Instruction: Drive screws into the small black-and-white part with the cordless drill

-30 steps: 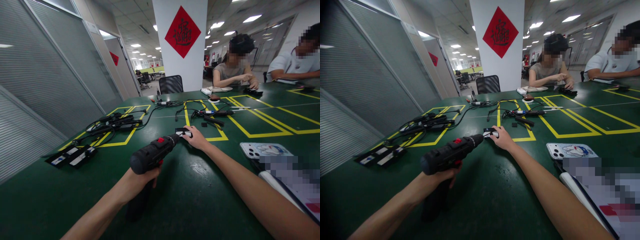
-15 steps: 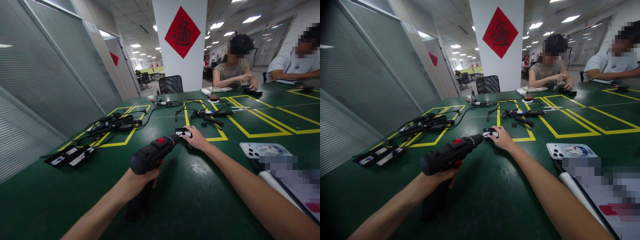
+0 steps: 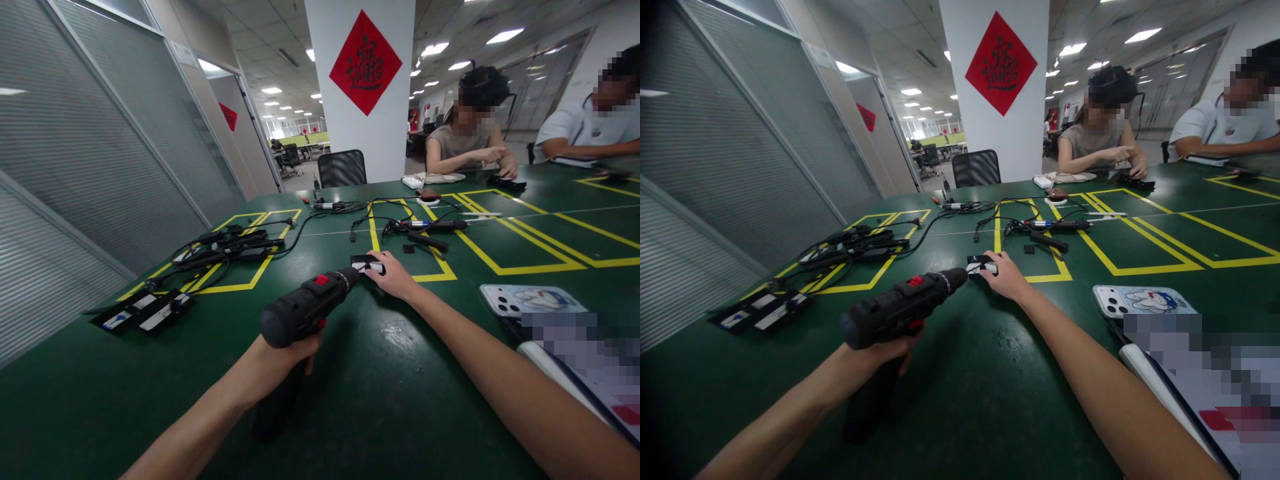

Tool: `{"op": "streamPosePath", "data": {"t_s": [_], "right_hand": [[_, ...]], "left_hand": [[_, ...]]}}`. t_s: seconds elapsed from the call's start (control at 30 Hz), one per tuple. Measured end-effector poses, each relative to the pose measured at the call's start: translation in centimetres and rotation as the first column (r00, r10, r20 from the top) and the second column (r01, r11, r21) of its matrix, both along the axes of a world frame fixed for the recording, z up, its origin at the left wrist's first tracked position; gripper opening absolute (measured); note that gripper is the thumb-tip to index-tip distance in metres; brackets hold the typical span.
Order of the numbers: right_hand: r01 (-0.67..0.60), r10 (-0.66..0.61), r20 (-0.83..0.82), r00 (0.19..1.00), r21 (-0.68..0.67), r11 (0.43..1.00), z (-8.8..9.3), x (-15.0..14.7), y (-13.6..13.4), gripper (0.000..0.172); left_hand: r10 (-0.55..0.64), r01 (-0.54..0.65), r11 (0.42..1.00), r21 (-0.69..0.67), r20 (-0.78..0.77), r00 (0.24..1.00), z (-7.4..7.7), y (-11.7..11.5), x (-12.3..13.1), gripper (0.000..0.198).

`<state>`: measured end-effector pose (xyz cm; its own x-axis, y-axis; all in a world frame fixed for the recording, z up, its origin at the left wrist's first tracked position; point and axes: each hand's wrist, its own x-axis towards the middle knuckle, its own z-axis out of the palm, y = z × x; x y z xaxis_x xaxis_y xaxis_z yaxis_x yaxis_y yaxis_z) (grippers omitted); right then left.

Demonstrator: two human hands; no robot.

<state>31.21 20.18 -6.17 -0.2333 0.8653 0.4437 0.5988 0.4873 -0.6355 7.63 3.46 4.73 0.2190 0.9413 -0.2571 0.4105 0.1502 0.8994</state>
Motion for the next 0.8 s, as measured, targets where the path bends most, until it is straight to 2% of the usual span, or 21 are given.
{"op": "streamPosePath", "data": {"t_s": [0.1, 0.4, 0.63, 0.8], "right_hand": [[-0.007, 0.007, 0.0, 1.0, 0.0, 1.0, -0.03, -0.01, -0.01, 0.041], [0.002, -0.002, 0.006, 1.0, -0.015, 1.0, 0.08, 0.11, -0.09, 0.042], [-0.004, 0.004, 0.0, 1.0, -0.006, 1.0, 0.02, 0.09, -0.06, 0.041], [-0.007, 0.007, 0.009, 1.0, 0.0, 1.0, 0.06, 0.12, -0.06, 0.041]], "left_hand": [[-0.019, 0.019, 1.0, -0.005, -0.01, 1.0, 0.08, 0.01, -0.01, 0.019], [0.026, -0.025, 0.998, 0.058, -0.007, 1.0, 0.74, -0.5, 0.77, 0.015], [0.033, -0.031, 0.998, 0.057, -0.035, 0.999, 0.02, -0.28, 0.24, 0.02], [-0.014, 0.016, 0.999, 0.036, -0.056, 0.998, -0.09, 0.03, -0.16, 0.021]]}}
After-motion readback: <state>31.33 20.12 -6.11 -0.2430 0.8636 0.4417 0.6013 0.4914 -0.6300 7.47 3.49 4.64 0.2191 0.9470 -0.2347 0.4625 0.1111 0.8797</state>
